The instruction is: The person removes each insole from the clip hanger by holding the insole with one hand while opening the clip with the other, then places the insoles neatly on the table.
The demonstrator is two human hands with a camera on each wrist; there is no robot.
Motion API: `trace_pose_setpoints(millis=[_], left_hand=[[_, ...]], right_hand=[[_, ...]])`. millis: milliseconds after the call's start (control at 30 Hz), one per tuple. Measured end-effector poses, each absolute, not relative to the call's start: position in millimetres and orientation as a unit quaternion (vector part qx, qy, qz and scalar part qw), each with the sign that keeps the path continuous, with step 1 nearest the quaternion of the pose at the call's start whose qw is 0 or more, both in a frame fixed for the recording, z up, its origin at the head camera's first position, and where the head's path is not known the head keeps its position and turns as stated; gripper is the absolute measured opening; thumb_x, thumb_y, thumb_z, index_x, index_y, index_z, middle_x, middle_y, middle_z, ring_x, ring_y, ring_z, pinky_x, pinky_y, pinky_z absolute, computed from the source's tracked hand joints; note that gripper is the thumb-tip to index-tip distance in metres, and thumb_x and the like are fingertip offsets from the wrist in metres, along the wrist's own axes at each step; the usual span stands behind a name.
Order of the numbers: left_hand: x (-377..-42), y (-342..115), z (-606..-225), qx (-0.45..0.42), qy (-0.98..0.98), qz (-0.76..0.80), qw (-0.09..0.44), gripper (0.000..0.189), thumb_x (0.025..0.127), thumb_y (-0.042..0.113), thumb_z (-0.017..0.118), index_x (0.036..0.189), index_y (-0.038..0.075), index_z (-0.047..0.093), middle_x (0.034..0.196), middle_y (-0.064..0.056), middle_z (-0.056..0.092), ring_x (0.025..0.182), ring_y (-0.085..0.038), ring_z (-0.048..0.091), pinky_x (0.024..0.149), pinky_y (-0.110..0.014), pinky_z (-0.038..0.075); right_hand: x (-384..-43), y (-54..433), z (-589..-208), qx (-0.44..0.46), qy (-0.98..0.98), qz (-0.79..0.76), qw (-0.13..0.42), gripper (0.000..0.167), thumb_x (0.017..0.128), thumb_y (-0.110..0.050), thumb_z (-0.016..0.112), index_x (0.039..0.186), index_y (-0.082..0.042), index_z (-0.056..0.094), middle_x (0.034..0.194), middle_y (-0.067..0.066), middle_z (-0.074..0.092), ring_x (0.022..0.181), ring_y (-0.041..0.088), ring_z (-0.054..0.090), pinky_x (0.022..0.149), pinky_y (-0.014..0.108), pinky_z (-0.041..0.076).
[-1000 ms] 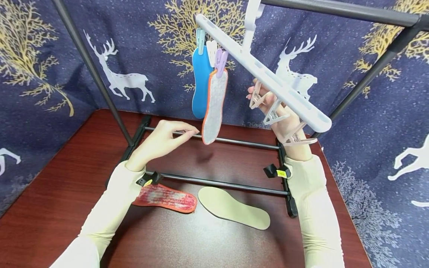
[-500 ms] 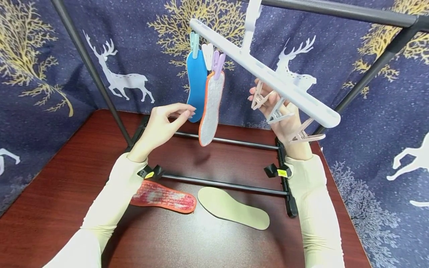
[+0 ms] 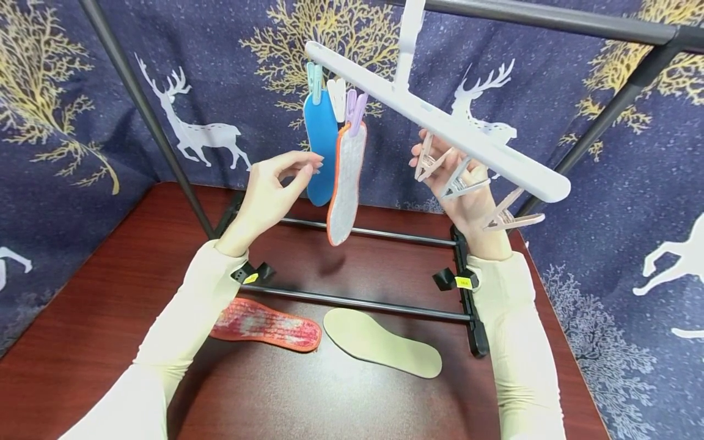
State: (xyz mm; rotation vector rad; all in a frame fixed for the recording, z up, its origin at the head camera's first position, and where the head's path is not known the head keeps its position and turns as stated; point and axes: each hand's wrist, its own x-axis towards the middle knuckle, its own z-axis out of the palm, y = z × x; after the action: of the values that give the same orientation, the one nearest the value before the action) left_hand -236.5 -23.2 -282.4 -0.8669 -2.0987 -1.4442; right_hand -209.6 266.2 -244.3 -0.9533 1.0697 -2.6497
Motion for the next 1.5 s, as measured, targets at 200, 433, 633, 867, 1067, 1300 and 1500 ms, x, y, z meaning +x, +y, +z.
trace_pose_setpoints(millis=[200,433,633,867,1067,1300,1500], left_hand=[[-240,-16,-277,-0.307,-0.759,-0.515,0.255,0.023,0.094,0.01,0.055,0.11,0.004,0.071,0.106,-0.01,0.072,0.09,-0.016,0.067,0.085,-0.021,0.051],[-243,-8,-267,-0.307,-0.749,-0.513,0.286,0.024,0.095,0.009,0.054,0.113,0.002,0.068,0.109,-0.012,0.071,0.092,-0.018,0.066,0.086,-0.02,0.05],[-249,0,-254,-0.31,-0.757,-0.491,0.3,0.029,0.097,0.014,0.055,0.121,0.001,0.063,0.11,-0.013,0.07,0.098,-0.019,0.067,0.089,-0.018,0.049],[-257,5,-248,-0.302,-0.765,-0.488,0.292,0.036,0.094,0.023,0.063,0.124,0.004,0.062,0.108,-0.012,0.07,0.099,-0.017,0.066,0.088,-0.016,0.049],[-259,10,-240,-0.28,-0.792,-0.479,0.255,0.043,0.093,0.029,0.064,0.13,0.007,0.057,0.113,-0.011,0.067,0.105,-0.017,0.063,0.091,-0.017,0.047],[-261,18,-234,-0.267,-0.794,-0.466,0.284,0.044,0.093,0.027,0.065,0.13,0.004,0.056,0.113,-0.012,0.067,0.104,-0.019,0.062,0.091,-0.018,0.047],[-261,28,-224,-0.24,-0.809,-0.46,0.277,0.048,0.091,0.031,0.067,0.13,0.004,0.056,0.114,-0.012,0.068,0.104,-0.018,0.064,0.09,-0.018,0.048]], right_hand=[[-211,268,-245,-0.307,0.327,-0.889,0.095,0.037,0.087,-0.007,0.063,0.118,0.009,0.051,0.1,0.022,0.066,0.094,0.028,0.062,0.086,0.037,0.048],[-213,270,-246,-0.301,0.3,-0.897,0.123,0.032,0.091,-0.006,0.057,0.118,0.009,0.05,0.102,0.024,0.065,0.095,0.031,0.062,0.087,0.038,0.048],[-213,269,-245,-0.292,0.303,-0.899,0.118,0.033,0.088,-0.007,0.061,0.116,0.009,0.052,0.099,0.024,0.066,0.092,0.031,0.062,0.085,0.038,0.048],[-214,269,-246,-0.303,0.29,-0.899,0.129,0.034,0.089,-0.007,0.06,0.117,0.009,0.051,0.102,0.024,0.065,0.095,0.031,0.062,0.087,0.038,0.047],[-214,268,-246,-0.302,0.293,-0.897,0.134,0.033,0.09,-0.007,0.059,0.118,0.008,0.05,0.102,0.024,0.065,0.095,0.031,0.062,0.087,0.038,0.047],[-215,269,-248,-0.312,0.289,-0.894,0.14,0.037,0.088,-0.008,0.061,0.119,0.008,0.05,0.104,0.024,0.065,0.096,0.032,0.062,0.088,0.04,0.046],[-216,268,-248,-0.32,0.287,-0.891,0.144,0.038,0.089,-0.01,0.061,0.12,0.008,0.05,0.105,0.024,0.065,0.097,0.031,0.062,0.089,0.039,0.046]])
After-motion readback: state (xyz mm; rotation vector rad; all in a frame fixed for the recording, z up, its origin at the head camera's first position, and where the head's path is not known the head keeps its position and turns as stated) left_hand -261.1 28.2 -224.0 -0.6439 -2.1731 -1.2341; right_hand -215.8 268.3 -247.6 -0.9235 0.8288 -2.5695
